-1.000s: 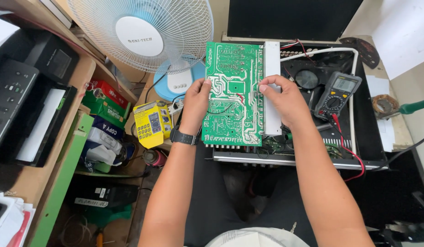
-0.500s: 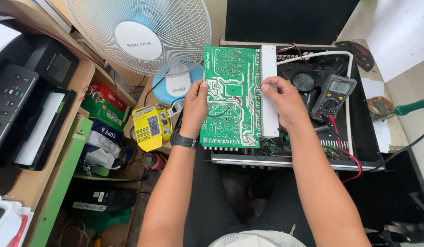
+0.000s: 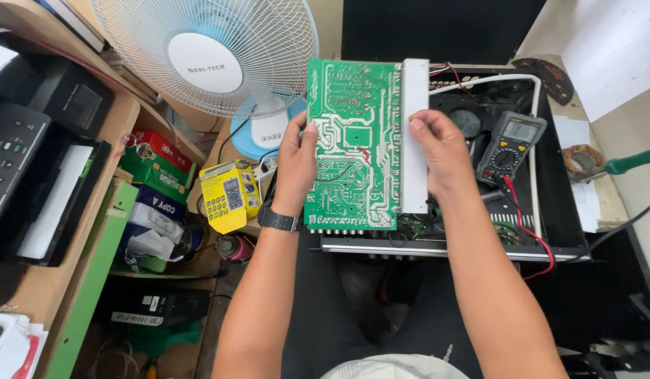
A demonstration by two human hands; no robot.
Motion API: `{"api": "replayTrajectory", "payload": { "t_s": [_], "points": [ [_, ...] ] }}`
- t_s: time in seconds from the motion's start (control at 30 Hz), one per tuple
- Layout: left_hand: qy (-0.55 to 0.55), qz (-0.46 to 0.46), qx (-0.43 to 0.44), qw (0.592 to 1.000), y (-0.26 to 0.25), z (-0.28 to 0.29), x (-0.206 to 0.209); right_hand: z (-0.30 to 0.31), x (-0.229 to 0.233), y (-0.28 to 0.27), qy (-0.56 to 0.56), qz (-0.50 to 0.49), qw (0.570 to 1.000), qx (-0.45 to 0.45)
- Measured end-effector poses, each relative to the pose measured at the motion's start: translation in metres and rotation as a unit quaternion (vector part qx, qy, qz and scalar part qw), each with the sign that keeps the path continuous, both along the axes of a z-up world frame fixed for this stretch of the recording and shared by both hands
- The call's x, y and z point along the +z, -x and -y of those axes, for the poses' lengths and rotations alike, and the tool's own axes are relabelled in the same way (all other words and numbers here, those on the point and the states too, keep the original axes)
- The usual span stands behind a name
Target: The person holds a green circuit board and uses a metal tool to scrape or clean the surface of the board. They flip the board over to work on both sides, focusing on the solder points and component areas.
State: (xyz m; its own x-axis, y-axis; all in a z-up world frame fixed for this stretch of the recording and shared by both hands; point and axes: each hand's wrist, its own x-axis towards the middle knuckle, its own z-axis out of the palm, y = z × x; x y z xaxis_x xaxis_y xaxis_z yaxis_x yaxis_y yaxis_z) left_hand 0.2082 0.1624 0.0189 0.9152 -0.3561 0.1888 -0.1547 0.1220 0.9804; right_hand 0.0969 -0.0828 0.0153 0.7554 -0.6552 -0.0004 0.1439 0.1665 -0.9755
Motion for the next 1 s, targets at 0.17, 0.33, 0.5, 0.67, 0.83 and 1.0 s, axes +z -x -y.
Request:
{"api": "replayTrajectory", "payload": {
  "t_s": [0.17, 0.33, 0.5, 0.67, 0.83, 1.0],
  "points": [
    [0.028, 0.020, 0.001, 0.999, 0.006, 0.011, 0.017, 0.023, -0.010, 0.004, -0.002, 0.045, 0.999, -0.002],
    [0.042, 0.027, -0.016, 0.999, 0.027, 0.021, 0.044, 0.042, -0.008, 0.017, -0.018, 0.084, 0.996, 0.002],
    [-0.007, 0.059, -0.074, 0.995, 0.063, 0.031, 0.105, 0.028, 0.020, 0.037, -0.076, 0.168, 0.983, -0.001],
    [-0.017, 0.057, -0.141, 0.988, 0.086, 0.039, 0.134, 0.039, 0.014, 0.055, -0.107, 0.217, 0.970, -0.001],
    [-0.136, 0.110, -0.168, 0.970, 0.114, 0.059, 0.167, 0.054, -0.014, 0.067, -0.147, 0.250, 0.957, 0.012],
    [-0.189, 0.111, -0.147, 0.965, 0.145, 0.076, 0.189, 0.029, -0.009, 0.075, -0.128, 0.248, 0.960, -0.020]
  ]
}}
